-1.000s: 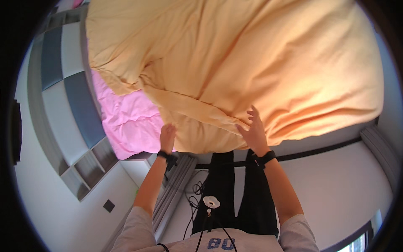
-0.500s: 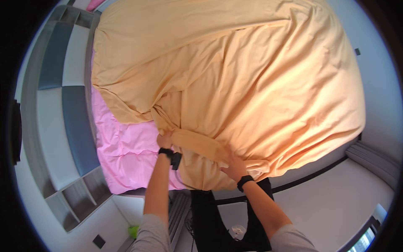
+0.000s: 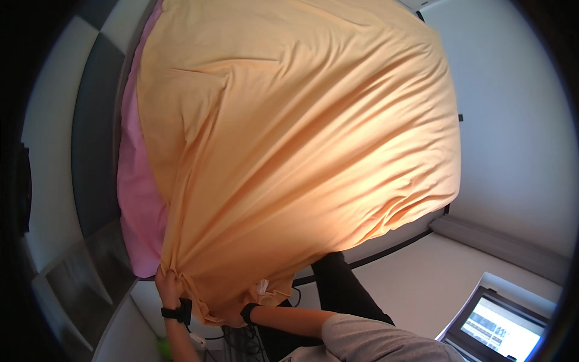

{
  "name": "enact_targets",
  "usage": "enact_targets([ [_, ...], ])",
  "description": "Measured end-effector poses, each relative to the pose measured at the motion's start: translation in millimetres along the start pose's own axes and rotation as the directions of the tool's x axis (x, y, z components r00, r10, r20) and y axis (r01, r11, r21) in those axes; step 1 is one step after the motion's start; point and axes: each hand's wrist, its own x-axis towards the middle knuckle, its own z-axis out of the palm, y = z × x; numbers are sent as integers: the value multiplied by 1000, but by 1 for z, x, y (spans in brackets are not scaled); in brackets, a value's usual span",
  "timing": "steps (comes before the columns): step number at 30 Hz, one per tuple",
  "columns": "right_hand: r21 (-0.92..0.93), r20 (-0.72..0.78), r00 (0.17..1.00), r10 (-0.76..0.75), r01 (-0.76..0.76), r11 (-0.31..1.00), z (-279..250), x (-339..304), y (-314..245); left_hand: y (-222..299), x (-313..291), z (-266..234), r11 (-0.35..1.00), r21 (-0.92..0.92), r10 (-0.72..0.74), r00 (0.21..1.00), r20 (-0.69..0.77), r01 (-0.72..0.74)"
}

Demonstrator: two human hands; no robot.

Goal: The person spreads a pink duvet over a mattress and then places an orange pillow on top, tucking the edges of the duvet under the mattress.

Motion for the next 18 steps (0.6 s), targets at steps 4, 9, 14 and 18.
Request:
enact_targets([
  [4,-153,-65,992,110,-119,981,-71,0,2,-17,0,-9,917,354,237,964,-119,-182],
  [9,221,-288,892,348,-292,931,-212,3,15,-68,-38,-20,925,377,91,990,-108,-43],
  [14,101,-651,722,235,-225,969,-304,82,-27,-83,-65,4,901,421,-28,983,-181,103],
  [18,221,-552,755,353,-276,935,-298,154,-16,-103,-68,22,897,408,-49,955,-291,170],
])
